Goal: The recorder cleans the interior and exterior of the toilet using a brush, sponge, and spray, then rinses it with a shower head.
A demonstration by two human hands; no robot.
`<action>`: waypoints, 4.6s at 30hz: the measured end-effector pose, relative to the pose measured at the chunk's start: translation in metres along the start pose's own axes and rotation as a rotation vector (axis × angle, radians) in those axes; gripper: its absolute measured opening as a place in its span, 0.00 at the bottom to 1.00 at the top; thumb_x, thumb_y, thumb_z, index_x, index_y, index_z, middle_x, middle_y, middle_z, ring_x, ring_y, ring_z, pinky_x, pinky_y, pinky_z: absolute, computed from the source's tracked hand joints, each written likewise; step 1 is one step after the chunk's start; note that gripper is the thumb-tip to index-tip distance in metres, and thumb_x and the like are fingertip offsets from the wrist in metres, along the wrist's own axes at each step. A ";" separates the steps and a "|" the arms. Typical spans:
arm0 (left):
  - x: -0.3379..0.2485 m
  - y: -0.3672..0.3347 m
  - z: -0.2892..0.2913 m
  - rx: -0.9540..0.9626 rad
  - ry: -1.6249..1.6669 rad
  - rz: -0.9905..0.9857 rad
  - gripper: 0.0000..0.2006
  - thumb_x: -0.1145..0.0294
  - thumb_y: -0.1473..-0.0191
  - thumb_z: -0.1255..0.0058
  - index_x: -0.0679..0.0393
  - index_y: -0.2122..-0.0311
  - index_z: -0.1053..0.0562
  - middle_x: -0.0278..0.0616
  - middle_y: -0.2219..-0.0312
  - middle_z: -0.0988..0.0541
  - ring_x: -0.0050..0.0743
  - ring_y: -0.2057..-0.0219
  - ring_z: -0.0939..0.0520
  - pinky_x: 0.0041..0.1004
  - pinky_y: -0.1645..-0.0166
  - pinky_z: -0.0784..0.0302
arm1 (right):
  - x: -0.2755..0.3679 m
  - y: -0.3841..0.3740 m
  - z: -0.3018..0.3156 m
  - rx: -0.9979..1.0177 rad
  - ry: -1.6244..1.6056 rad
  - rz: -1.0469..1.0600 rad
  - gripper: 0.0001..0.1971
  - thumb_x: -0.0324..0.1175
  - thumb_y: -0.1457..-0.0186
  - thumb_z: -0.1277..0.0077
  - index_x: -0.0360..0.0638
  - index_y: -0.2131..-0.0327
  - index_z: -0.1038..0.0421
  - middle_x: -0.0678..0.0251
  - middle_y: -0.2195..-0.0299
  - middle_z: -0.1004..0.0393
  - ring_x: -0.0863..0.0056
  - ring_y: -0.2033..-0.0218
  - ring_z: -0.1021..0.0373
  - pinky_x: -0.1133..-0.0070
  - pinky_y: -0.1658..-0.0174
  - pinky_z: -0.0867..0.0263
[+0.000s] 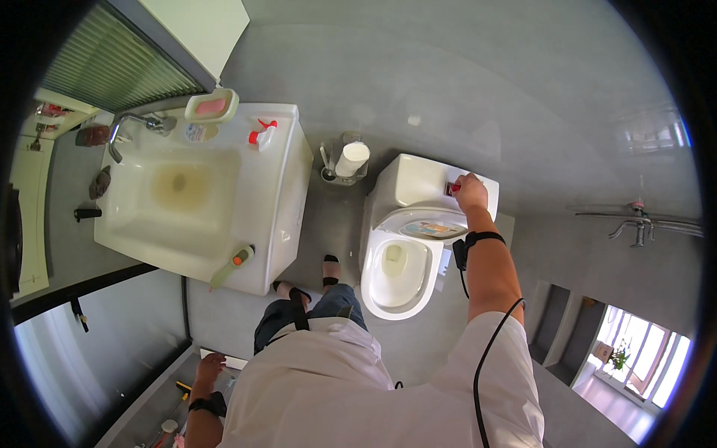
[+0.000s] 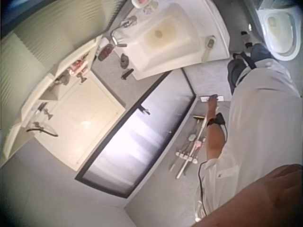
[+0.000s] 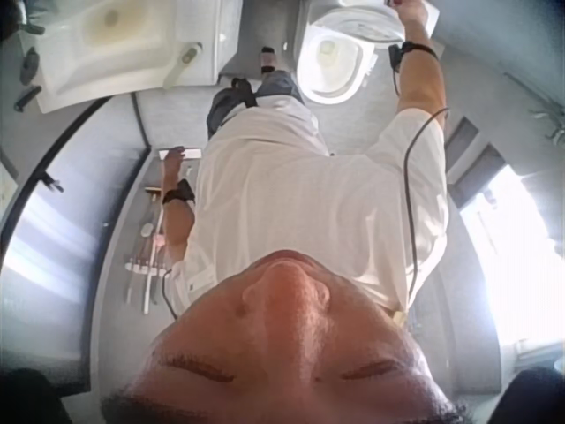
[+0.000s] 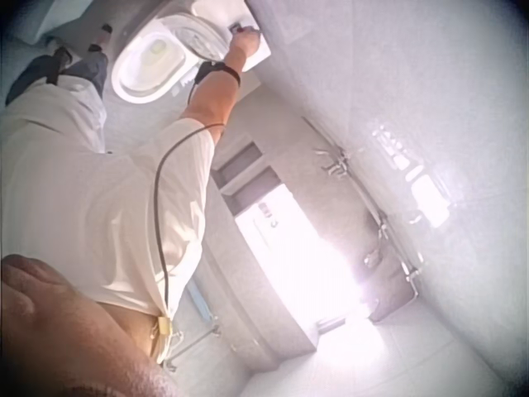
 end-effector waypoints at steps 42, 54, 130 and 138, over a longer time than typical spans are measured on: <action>-0.042 0.026 -0.016 -0.190 -0.236 -0.135 0.11 0.74 0.46 0.46 0.59 0.58 0.19 0.35 0.76 0.18 0.21 0.73 0.18 0.24 0.70 0.24 | 0.214 0.220 -0.182 0.403 -0.529 0.174 0.16 0.47 0.44 0.49 0.46 0.64 0.19 0.53 0.64 0.19 0.52 0.59 0.24 0.62 0.53 0.29; -0.008 -0.071 -0.009 0.066 -0.119 -0.191 0.15 0.66 0.40 0.50 0.64 0.54 0.21 0.45 0.60 0.16 0.31 0.61 0.15 0.28 0.56 0.16 | 0.124 0.249 -0.157 0.392 -0.555 -0.202 0.17 0.43 0.42 0.51 0.44 0.58 0.18 0.54 0.57 0.19 0.56 0.53 0.24 0.66 0.46 0.30; -0.590 -0.079 -0.574 0.196 -0.644 -0.535 0.27 0.59 0.41 0.42 0.72 0.47 0.32 0.63 0.50 0.22 0.57 0.46 0.21 0.42 0.44 0.26 | -0.161 0.013 -0.083 -0.042 -1.531 -0.963 0.44 0.65 0.39 0.54 0.32 0.36 0.38 0.49 0.36 0.36 0.54 0.36 0.39 0.65 0.34 0.47; -0.562 0.007 -0.587 0.246 -0.657 -0.868 0.24 0.61 0.40 0.44 0.72 0.50 0.34 0.69 0.53 0.27 0.68 0.50 0.25 0.50 0.46 0.29 | -0.195 0.059 -0.019 -0.222 -1.431 -1.108 0.43 0.64 0.39 0.52 0.30 0.38 0.37 0.48 0.42 0.31 0.57 0.42 0.33 0.66 0.37 0.40</action>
Point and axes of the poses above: each hand's wrist, its own y-axis away from the middle knuckle, its own z-axis out of the back of the hand, x = y × z, the point moved 4 cm from there along -y, towards the middle knuckle
